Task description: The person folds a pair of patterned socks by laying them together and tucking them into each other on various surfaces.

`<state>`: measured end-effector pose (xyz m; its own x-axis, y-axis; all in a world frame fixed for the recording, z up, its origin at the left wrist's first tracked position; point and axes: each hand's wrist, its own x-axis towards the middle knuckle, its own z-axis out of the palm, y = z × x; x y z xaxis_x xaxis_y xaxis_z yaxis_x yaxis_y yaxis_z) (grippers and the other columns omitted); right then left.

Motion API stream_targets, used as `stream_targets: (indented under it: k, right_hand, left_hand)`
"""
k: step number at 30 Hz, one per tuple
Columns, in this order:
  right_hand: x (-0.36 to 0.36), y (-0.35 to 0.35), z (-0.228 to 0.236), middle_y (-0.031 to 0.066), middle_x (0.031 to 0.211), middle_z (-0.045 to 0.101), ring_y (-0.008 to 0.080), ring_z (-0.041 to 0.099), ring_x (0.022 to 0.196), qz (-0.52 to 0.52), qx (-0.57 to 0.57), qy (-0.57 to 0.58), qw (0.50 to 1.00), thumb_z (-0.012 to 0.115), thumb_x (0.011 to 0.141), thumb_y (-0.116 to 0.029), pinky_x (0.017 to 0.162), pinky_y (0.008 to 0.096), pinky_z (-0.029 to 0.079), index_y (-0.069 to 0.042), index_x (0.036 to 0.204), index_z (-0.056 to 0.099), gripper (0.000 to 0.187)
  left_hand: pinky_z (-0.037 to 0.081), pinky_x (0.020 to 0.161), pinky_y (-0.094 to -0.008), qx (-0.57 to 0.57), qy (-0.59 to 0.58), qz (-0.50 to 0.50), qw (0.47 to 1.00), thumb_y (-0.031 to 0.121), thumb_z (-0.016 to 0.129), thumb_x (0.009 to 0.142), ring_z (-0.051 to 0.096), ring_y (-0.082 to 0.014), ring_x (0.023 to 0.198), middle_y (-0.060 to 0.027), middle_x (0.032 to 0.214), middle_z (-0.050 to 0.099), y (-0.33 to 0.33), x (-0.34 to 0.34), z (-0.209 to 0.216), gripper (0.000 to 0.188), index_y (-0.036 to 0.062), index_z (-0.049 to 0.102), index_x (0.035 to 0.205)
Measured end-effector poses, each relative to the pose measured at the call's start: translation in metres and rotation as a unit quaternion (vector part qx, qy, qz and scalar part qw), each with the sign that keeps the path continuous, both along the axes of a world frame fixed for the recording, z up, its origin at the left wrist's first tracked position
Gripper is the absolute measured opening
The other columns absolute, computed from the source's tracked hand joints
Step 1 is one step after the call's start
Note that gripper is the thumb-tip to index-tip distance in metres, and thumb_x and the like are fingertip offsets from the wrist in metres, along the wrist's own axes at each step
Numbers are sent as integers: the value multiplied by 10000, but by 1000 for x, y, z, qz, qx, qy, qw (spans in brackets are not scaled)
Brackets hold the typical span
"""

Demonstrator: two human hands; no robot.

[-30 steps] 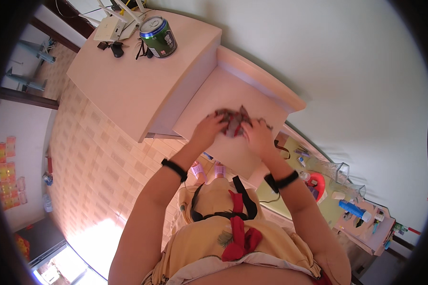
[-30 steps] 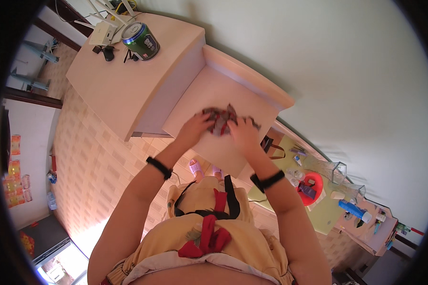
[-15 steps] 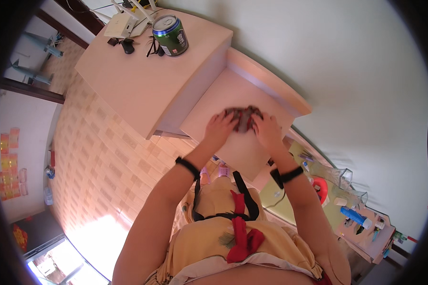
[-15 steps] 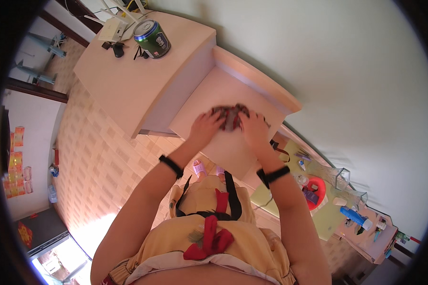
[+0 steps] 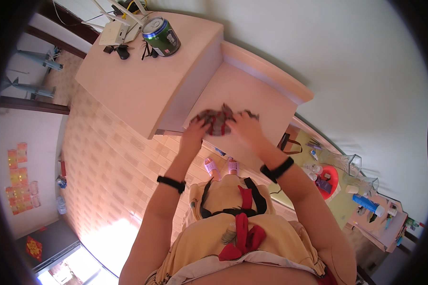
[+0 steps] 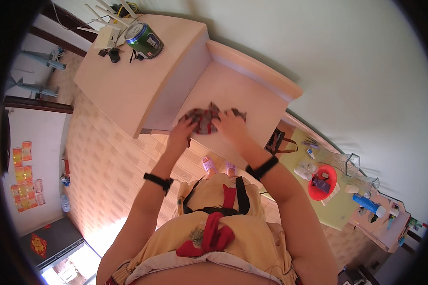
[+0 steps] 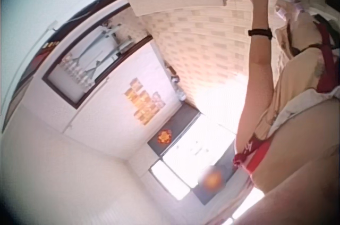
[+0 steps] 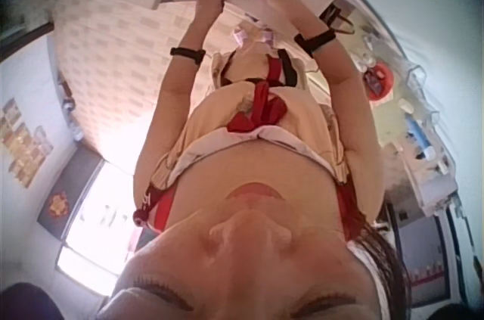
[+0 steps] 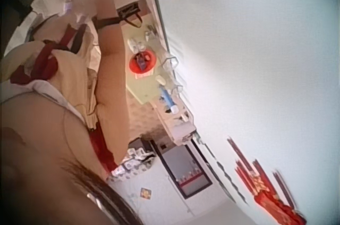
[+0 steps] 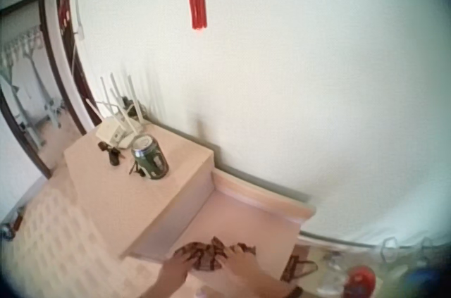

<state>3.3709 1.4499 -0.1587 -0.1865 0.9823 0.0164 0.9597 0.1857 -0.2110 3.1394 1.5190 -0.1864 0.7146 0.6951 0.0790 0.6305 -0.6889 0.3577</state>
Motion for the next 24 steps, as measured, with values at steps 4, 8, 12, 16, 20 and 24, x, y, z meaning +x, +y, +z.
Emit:
stream_targets:
  k: [4, 8, 12, 16, 20, 24]
  right_hand:
    - [-1, -62, 17, 57, 1124, 570, 294, 555, 1047, -6, -19, 44, 999, 680, 781, -208, 764, 419, 551, -215, 1151, 635, 372]
    - [26, -84, 21, 78, 1147, 567, 315, 552, 1054, -47, 11, 93, 994, 688, 743, -137, 790, 425, 537, -237, 1147, 639, 418]
    - [58, -76, 47, 74, 1148, 572, 333, 538, 1056, -93, 3, 136, 986, 679, 737, -94, 816, 430, 529, -230, 1118, 659, 405]
    - [109, -63, 108, 85, 1191, 578, 350, 529, 1068, -152, 168, 0, 974, 642, 744, -51, 856, 418, 507, -218, 1108, 669, 401]
    - [162, -46, 108, 94, 1229, 586, 364, 529, 1075, -210, 215, -37, 953, 656, 756, -42, 866, 434, 503, -199, 1107, 672, 385]
    - [171, -19, 105, 90, 1214, 597, 357, 552, 1052, -208, 155, 0, 966, 663, 797, -36, 873, 439, 506, -196, 1097, 677, 340]
  left_hand:
    - [399, 1076, -447, -63, -44, -23, 997, -95, 495, 773, 480, -402, 1273, -144, 1291, 575, -43, 0, 12, 478, 82, 653, 1188]
    - [446, 1000, -447, -65, -18, -64, 996, -88, 513, 769, 542, -358, 1197, -132, 1291, 585, -44, 36, 30, 445, 77, 671, 1151]
    - [479, 923, -428, -125, -54, -94, 986, -77, 538, 753, 577, -339, 1113, -121, 1249, 610, -20, 75, 50, 419, 65, 679, 1122]
    - [486, 892, -418, -45, -211, -114, 970, -68, 546, 744, 585, -338, 1069, -128, 1193, 627, -6, 126, 82, 408, 47, 673, 1114]
    - [486, 883, -412, 11, -228, -175, 958, -78, 545, 734, 585, -340, 1044, -137, 1181, 626, 6, 179, 103, 419, 20, 657, 1125]
    - [486, 879, -413, -2, -187, -154, 970, -76, 546, 723, 585, -352, 1036, -155, 1174, 631, 22, 185, 100, 427, 5, 649, 1129]
